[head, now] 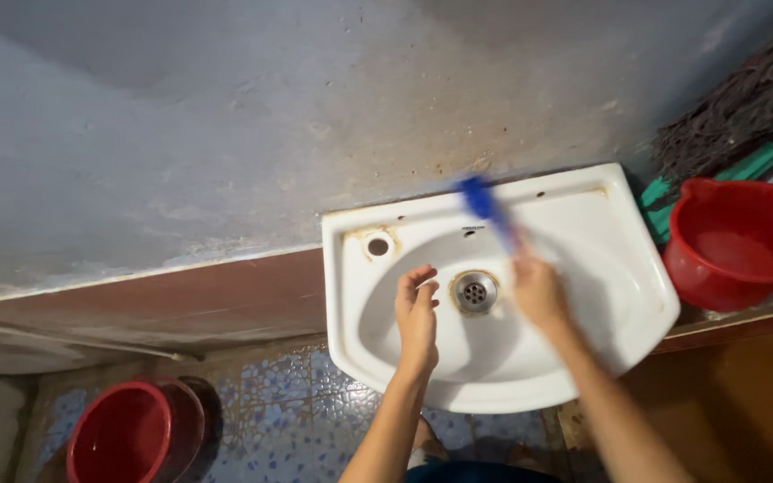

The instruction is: The person scrubs a white wall-mounted sink with a blue brush, repeatedly dipping the brush into a red bucket of water to wet it. They clean the basin, drain, and rim areas while standing barefoot on a tiled floor.

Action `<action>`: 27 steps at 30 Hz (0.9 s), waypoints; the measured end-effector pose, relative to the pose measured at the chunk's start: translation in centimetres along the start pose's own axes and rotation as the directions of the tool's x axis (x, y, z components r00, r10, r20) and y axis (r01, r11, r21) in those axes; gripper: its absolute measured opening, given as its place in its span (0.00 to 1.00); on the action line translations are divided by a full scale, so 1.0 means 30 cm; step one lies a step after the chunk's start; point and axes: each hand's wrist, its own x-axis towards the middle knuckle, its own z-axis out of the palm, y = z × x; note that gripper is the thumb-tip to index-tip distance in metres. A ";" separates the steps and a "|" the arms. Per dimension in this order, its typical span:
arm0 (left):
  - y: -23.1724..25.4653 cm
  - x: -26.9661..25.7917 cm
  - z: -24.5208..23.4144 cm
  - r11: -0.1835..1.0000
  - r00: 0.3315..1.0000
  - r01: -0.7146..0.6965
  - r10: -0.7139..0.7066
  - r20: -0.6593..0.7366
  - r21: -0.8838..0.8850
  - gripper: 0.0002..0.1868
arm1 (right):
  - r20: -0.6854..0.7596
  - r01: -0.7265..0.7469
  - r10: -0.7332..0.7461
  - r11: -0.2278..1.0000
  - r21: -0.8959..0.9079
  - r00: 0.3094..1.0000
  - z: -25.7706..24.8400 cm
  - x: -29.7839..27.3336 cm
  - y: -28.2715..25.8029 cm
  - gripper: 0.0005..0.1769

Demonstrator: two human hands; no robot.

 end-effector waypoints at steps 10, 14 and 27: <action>-0.024 -0.035 0.045 0.997 0.992 0.051 -0.044 0.116 -0.060 0.14 | 0.070 -0.068 0.078 0.988 -0.139 0.994 -0.082 -0.051 -0.070 0.33; -0.007 -0.034 0.046 0.998 0.991 0.021 -0.013 0.136 -0.063 0.13 | -0.183 -0.020 0.001 0.994 -0.105 0.983 -0.153 0.014 0.026 0.29; 0.048 -0.039 -0.091 0.986 0.984 -0.165 0.163 -0.070 -0.017 0.16 | -0.013 0.193 -0.195 0.976 -0.098 0.981 0.128 -0.098 0.006 0.10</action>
